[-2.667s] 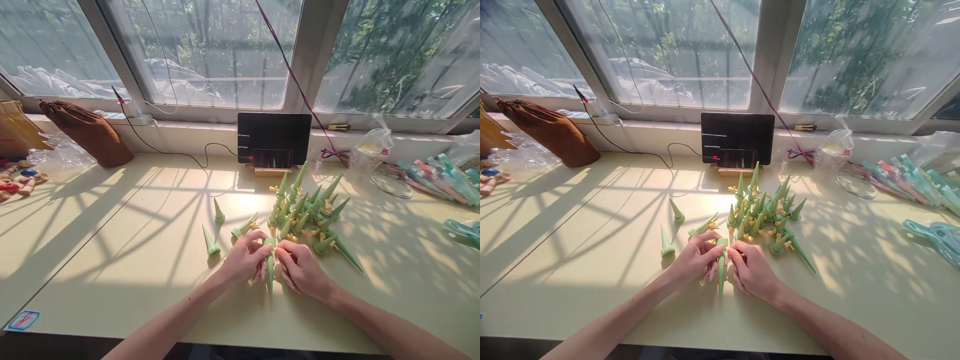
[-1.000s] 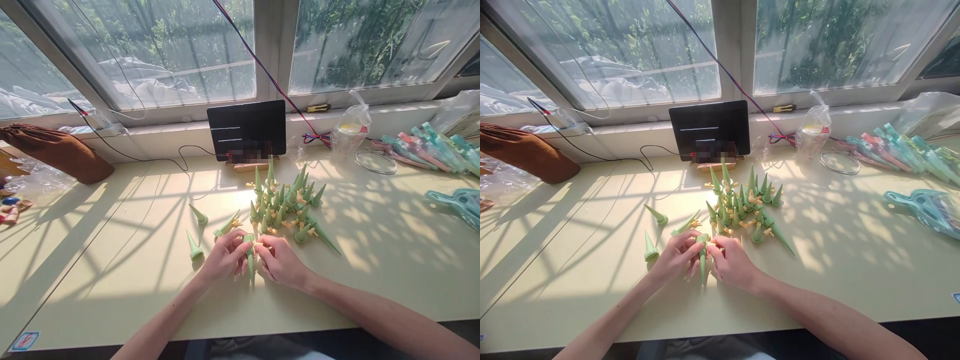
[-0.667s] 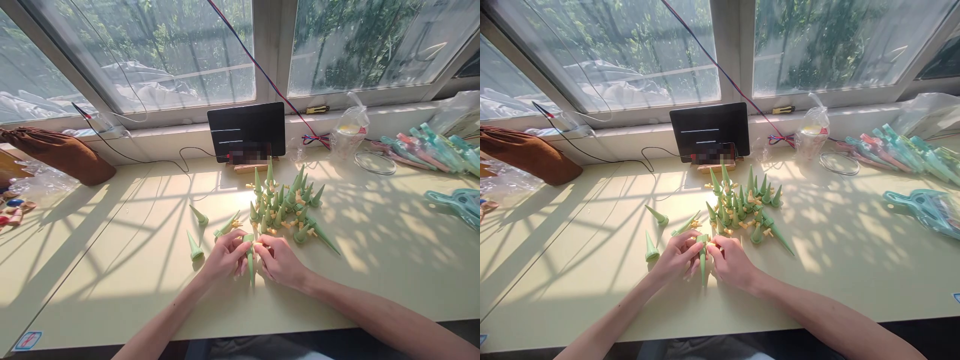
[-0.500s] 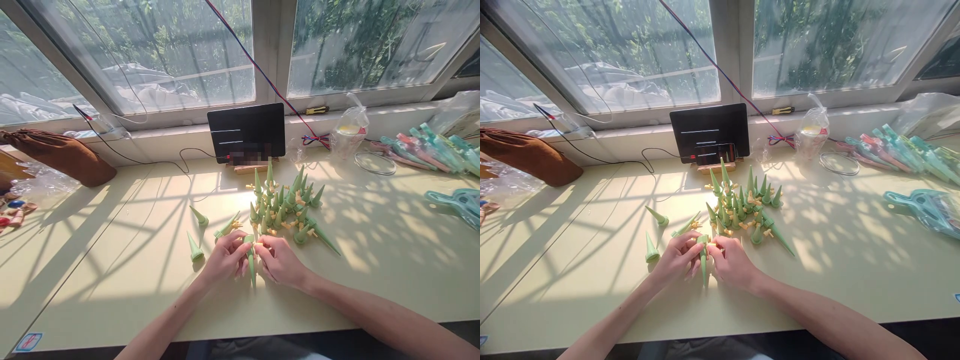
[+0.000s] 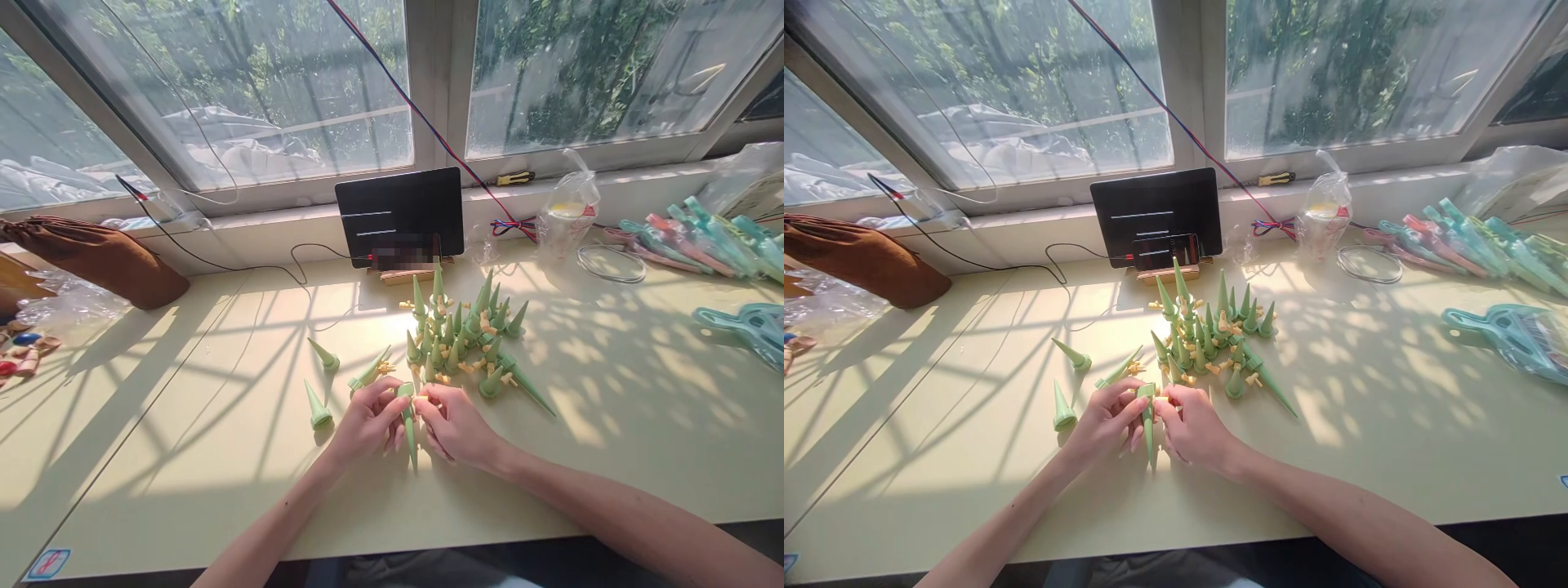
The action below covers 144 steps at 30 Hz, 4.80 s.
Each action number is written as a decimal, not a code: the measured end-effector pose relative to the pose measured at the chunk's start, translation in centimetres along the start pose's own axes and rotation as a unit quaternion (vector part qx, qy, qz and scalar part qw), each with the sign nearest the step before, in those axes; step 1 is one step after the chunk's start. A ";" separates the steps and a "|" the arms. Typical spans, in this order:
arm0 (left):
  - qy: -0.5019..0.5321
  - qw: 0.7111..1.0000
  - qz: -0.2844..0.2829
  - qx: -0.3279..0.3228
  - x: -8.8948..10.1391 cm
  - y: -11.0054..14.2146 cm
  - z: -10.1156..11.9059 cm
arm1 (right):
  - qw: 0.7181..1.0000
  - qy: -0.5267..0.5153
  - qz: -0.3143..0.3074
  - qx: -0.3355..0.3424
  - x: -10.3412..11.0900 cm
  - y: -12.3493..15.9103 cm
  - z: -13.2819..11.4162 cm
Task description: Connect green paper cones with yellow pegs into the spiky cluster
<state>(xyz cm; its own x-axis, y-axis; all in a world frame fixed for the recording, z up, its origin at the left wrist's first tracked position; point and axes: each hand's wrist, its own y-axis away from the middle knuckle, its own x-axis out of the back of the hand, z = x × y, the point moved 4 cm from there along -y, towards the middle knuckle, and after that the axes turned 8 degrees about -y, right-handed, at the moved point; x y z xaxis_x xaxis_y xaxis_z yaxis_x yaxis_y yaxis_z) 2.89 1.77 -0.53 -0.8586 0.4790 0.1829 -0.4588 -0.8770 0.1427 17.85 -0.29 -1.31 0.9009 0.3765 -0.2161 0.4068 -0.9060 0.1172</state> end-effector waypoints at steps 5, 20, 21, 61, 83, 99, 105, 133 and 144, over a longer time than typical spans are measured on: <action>-0.019 1.000 0.005 0.017 0.2 0.0 0.2 | 0.999 0.046 0.008 -0.009 -0.1 0.0 -0.2; -0.147 0.985 0.079 -0.046 3.8 0.5 3.6 | 0.935 0.346 -0.018 0.069 -0.2 0.7 -1.4; -0.178 0.978 0.092 -0.052 4.2 0.6 4.0 | 0.921 0.381 -0.036 0.073 -0.4 1.0 -1.4; -0.415 0.901 0.044 -0.118 4.2 -0.5 2.1 | 0.802 0.592 0.018 0.084 1.0 0.7 -0.9; -0.454 0.879 0.098 -0.110 4.3 -0.3 2.4 | 0.817 0.566 0.054 0.100 1.6 0.4 -1.2; -0.537 0.836 0.029 -0.111 2.9 -0.2 3.0 | 0.819 0.562 0.050 0.101 1.9 0.2 -1.1; -0.571 0.813 0.015 -0.113 3.4 -0.2 2.5 | 0.817 0.568 0.036 0.094 1.8 0.2 -0.9; -0.605 0.781 0.126 -0.090 3.6 -1.0 0.6 | 0.841 0.528 0.048 0.104 1.8 0.1 -1.1; -0.385 0.868 0.205 -0.239 1.3 0.2 2.3 | 0.899 0.358 0.085 0.237 1.8 0.7 -1.9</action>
<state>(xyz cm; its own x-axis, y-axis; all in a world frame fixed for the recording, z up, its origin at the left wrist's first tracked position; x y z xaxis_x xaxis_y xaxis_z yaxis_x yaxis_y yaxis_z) 2.23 2.31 2.01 -0.6497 -0.1538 0.7444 -0.3523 -0.8069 -0.4742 20.05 0.14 0.17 0.8795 0.0990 0.4655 0.2967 -0.8788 -0.3738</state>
